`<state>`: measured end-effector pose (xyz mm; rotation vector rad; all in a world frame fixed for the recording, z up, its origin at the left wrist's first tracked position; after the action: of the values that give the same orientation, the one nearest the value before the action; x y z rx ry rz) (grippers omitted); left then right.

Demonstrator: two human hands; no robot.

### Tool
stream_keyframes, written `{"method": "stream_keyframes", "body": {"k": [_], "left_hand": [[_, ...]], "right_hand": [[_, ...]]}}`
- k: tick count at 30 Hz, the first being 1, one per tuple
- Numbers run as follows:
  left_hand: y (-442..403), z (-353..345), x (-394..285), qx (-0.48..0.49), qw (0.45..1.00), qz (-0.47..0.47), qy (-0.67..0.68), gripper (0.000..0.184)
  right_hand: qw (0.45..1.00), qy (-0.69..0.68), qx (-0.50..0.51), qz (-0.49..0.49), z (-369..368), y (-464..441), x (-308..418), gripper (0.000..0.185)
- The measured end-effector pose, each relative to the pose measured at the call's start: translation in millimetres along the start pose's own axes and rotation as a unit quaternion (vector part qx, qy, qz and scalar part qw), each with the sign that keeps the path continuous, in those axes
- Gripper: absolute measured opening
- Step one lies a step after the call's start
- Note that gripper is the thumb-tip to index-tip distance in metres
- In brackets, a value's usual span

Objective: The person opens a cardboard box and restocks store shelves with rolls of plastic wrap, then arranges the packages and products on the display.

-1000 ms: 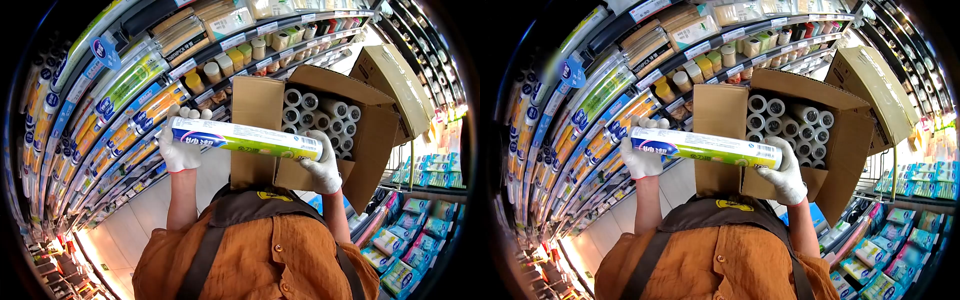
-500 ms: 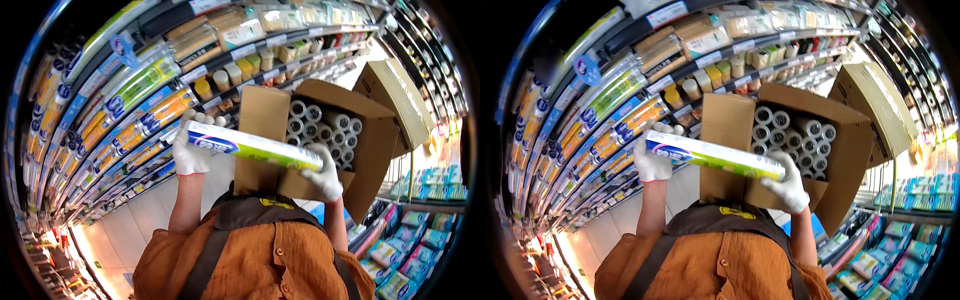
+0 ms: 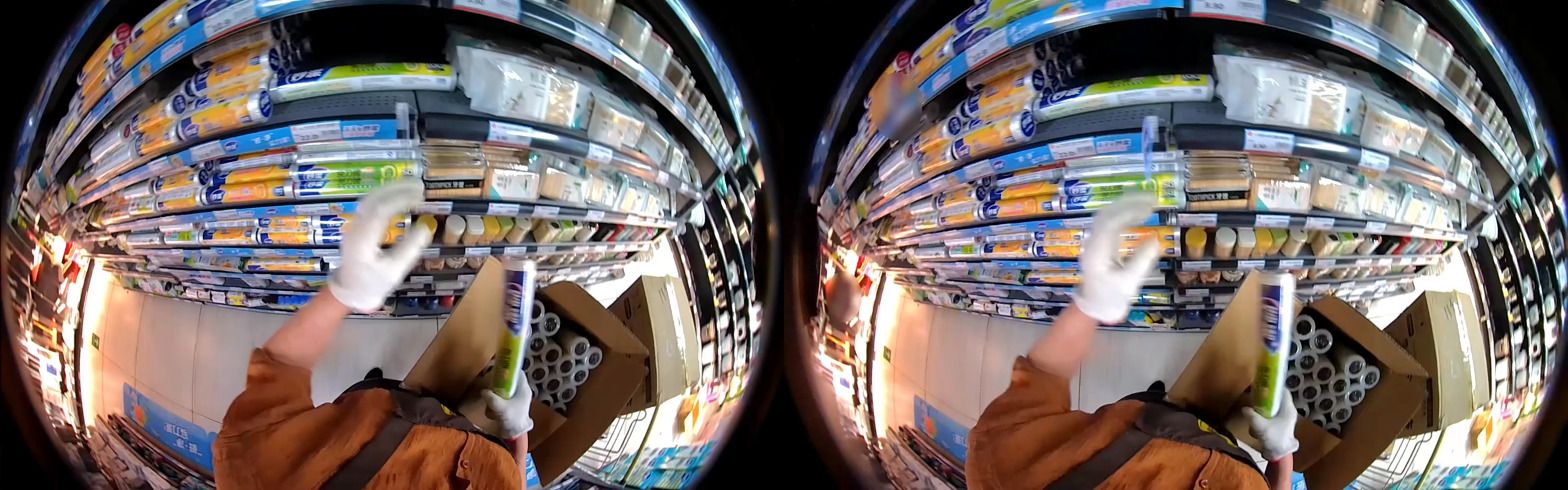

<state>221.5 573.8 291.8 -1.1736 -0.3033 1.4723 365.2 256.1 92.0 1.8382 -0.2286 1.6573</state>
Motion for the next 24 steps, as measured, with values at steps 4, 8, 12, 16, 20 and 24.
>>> {"method": "stream_keyframes", "body": {"k": [4,8,12,16,20,24], "left_hand": [[-71.5,87.0,26.9,-0.092,0.97,-0.024,-0.225,0.024],[-134.2,128.2,108.5,-0.01,0.911,0.051,-0.409,0.029],[-163.4,133.2,162.7,0.177,0.842,0.247,-0.446,0.035],[-157.5,136.3,165.5,0.225,0.849,0.245,-0.411,0.047],[-157.0,137.6,153.1,0.21,0.874,0.201,-0.39,0.052],[-156.8,133.4,150.9,0.212,0.877,0.178,-0.393,0.052]], "right_hand": [[0.989,0.112,-0.079,0.061,54.9,8.6,-22.5,0.05],[0.971,0.2,-0.116,0.054,65.1,17.0,-25.2,0.054],[0.976,0.189,-0.103,0.022,57.9,15.3,-26.6,0.058],[0.974,0.192,-0.114,0.025,56.0,14.8,-21.5,0.055],[0.976,0.187,-0.11,0.011,59.2,14.3,-28.5,0.062],[0.973,0.205,-0.102,-0.005,64.9,12.4,-35.1,0.062]]}}
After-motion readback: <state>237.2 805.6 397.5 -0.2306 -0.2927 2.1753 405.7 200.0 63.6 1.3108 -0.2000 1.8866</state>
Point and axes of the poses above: each hand's wrist, its own y-axis away from the middle knuckle, its own z-axis out of the back of the hand, x = y × z, the point moved 6 cm from there along -y, towards the middle knuckle, and after that the axes turned 14 degrees about x, right-handed, at the moved point
